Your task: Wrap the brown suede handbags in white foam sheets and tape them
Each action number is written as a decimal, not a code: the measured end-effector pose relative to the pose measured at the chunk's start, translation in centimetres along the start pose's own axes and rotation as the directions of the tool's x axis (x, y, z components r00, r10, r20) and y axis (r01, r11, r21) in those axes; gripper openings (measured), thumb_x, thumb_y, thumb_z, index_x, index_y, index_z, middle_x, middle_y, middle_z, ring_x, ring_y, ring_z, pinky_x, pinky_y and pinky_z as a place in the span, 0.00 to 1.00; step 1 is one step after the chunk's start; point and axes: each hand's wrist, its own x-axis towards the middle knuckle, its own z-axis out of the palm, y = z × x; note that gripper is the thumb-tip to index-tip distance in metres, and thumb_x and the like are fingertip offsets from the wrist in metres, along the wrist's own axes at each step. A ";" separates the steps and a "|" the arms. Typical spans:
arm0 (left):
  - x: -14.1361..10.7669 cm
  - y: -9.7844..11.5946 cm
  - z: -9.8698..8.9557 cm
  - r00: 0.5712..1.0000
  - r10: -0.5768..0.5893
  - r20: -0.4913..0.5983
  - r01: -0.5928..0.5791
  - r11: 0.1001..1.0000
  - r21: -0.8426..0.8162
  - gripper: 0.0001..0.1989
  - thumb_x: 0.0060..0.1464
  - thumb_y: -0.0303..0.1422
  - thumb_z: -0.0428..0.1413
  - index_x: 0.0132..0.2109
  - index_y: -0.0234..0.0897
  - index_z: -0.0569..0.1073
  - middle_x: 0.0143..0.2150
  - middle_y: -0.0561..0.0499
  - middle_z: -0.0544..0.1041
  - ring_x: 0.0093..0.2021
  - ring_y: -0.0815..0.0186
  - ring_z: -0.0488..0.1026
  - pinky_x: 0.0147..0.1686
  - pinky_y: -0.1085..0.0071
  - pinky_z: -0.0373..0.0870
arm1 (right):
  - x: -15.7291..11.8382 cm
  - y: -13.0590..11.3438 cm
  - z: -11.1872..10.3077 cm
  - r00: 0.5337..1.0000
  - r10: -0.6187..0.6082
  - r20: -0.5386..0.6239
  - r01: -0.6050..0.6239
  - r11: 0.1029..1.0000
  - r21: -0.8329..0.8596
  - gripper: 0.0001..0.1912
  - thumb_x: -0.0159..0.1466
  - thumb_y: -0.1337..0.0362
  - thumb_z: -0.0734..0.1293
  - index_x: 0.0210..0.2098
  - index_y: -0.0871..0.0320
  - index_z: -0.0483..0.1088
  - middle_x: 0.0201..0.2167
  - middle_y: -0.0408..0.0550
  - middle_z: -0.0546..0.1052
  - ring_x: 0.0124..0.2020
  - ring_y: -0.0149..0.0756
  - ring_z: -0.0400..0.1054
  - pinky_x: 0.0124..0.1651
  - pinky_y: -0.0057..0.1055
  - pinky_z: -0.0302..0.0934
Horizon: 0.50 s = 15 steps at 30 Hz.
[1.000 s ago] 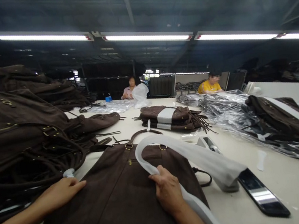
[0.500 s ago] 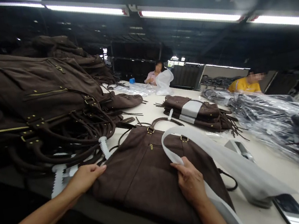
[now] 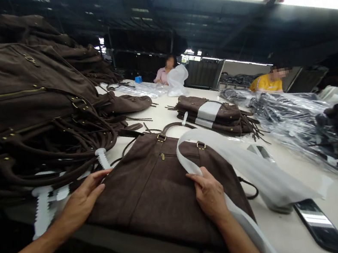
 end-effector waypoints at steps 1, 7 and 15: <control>0.1 -0.4 -0.2 0.994 -0.067 0.083 0.076 0.991 -0.112 0.23 0.59 0.42 0.48 0.58 0.38 0.63 0.65 0.46 0.65 0.65 0.60 0.62 0.67 0.62 0.55 | 0.0 0.0 0.0 1.000 0.004 -0.004 -0.004 1.000 0.004 0.20 0.67 0.72 0.58 0.48 0.51 0.77 0.42 0.47 0.73 0.42 0.34 0.70 0.46 0.27 0.63; 0.9 -2.9 -1.1 0.991 0.107 0.087 -0.110 0.993 0.033 0.24 0.62 0.39 0.47 0.65 0.46 0.63 0.72 0.54 0.53 0.72 0.60 0.50 0.71 0.59 0.42 | -0.2 0.4 0.4 1.000 -0.020 -0.020 0.020 1.000 0.004 0.20 0.66 0.73 0.58 0.47 0.50 0.78 0.41 0.46 0.74 0.41 0.34 0.71 0.42 0.26 0.63; 1.0 -5.8 -0.5 0.829 0.441 0.344 -0.554 0.730 0.401 0.30 0.62 0.25 0.35 0.66 0.56 0.60 0.66 0.61 0.65 0.68 0.67 0.59 0.70 0.62 0.53 | -0.4 0.6 0.5 0.999 -0.040 -0.023 0.042 0.997 0.064 0.21 0.65 0.74 0.57 0.47 0.51 0.77 0.40 0.47 0.74 0.40 0.34 0.71 0.43 0.27 0.65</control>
